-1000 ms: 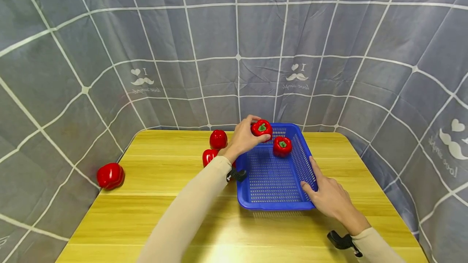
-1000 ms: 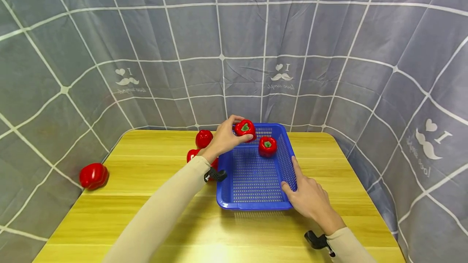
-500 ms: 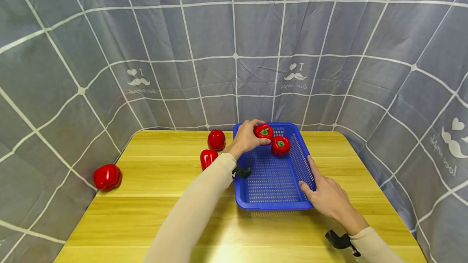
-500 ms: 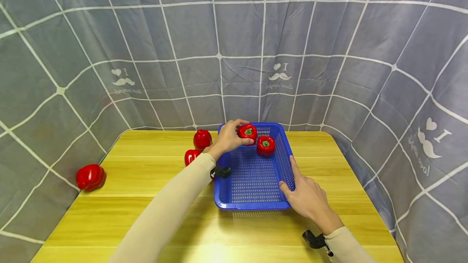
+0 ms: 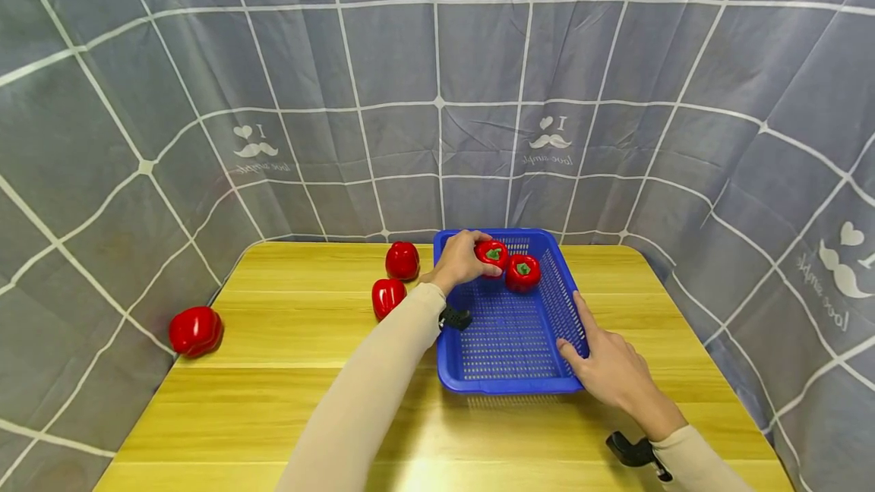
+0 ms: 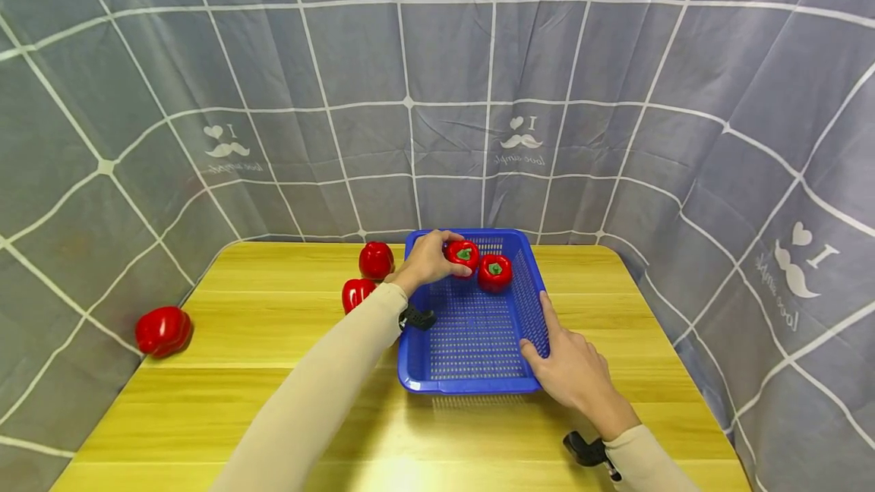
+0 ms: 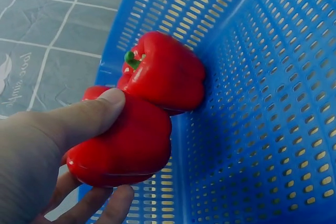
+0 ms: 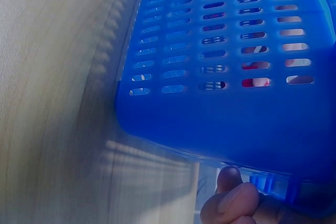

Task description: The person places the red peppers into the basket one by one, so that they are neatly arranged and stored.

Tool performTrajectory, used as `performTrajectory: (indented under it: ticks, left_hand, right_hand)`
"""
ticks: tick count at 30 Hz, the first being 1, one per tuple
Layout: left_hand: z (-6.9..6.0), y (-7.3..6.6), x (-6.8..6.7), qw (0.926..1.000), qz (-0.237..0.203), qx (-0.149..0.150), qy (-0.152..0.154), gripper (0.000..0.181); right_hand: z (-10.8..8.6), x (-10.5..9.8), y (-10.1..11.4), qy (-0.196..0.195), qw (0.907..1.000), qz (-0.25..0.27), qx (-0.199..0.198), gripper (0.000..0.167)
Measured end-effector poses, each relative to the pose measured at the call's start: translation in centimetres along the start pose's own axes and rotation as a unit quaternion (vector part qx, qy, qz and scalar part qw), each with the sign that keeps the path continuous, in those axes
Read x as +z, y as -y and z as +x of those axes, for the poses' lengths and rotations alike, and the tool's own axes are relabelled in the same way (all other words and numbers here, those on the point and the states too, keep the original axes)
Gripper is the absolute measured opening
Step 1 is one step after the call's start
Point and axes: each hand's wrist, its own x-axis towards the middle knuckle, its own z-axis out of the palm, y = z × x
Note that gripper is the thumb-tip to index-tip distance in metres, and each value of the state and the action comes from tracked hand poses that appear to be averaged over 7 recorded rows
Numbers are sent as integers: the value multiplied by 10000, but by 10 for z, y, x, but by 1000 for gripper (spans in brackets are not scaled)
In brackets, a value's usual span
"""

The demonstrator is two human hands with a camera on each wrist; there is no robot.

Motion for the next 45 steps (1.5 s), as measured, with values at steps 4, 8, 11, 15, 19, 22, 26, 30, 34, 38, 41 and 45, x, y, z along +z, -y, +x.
performTrajectory:
  ticks: [4, 8, 11, 15, 19, 22, 26, 30, 34, 38, 41, 45]
  left_hand:
    - [3, -2, 1, 9996, 147, -180, 171, 74]
    - [8, 1, 6, 9977, 200, -504, 414, 77]
    - [12, 5, 11, 9958, 229, -680, 569, 78]
    - [16, 8, 13, 9950, 359, -723, 591, 80]
    - [14, 4, 10, 9946, 462, -710, 595, 80]
    - [9, -2, 5, 9944, 459, -691, 655, 78]
    - [1, -9, -1, 9954, 330, -632, 641, 75]
    - [-2, -9, -2, 9968, 246, -528, 549, 74]
    - [0, -5, -2, 9972, 274, -455, 533, 76]
    - [4, 3, 0, 9969, 413, -343, 577, 75]
    - [7, 10, 2, 9965, 545, -176, 608, 73]
    - [12, 20, 4, 9959, 640, 55, 637, 70]
  right_hand:
    - [0, 0, 0, -33, 10000, 4, -2, 100]
    - [0, -1, 1, -62, 10000, 10, -31, 100]
    - [-2, 0, 1, -63, 10000, 1, -31, 99]
    - [-2, -1, 2, -55, 10000, 20, -11, 99]
    - [-1, -1, 2, -45, 10000, 32, -8, 99]
    - [-1, 0, 2, -46, 10000, 23, -4, 99]
    - [-2, 0, 3, -48, 10000, 31, 7, 99]
    - [-2, 0, 2, -25, 10000, 37, 16, 99]
    - [-1, 0, 2, -26, 10000, 22, 7, 99]
    - [-1, -1, 1, -25, 10000, -12, 9, 99]
    - [0, -1, 0, -3, 10000, -13, 15, 99]
    - [-1, -1, 1, -1, 10000, 8, 8, 99]
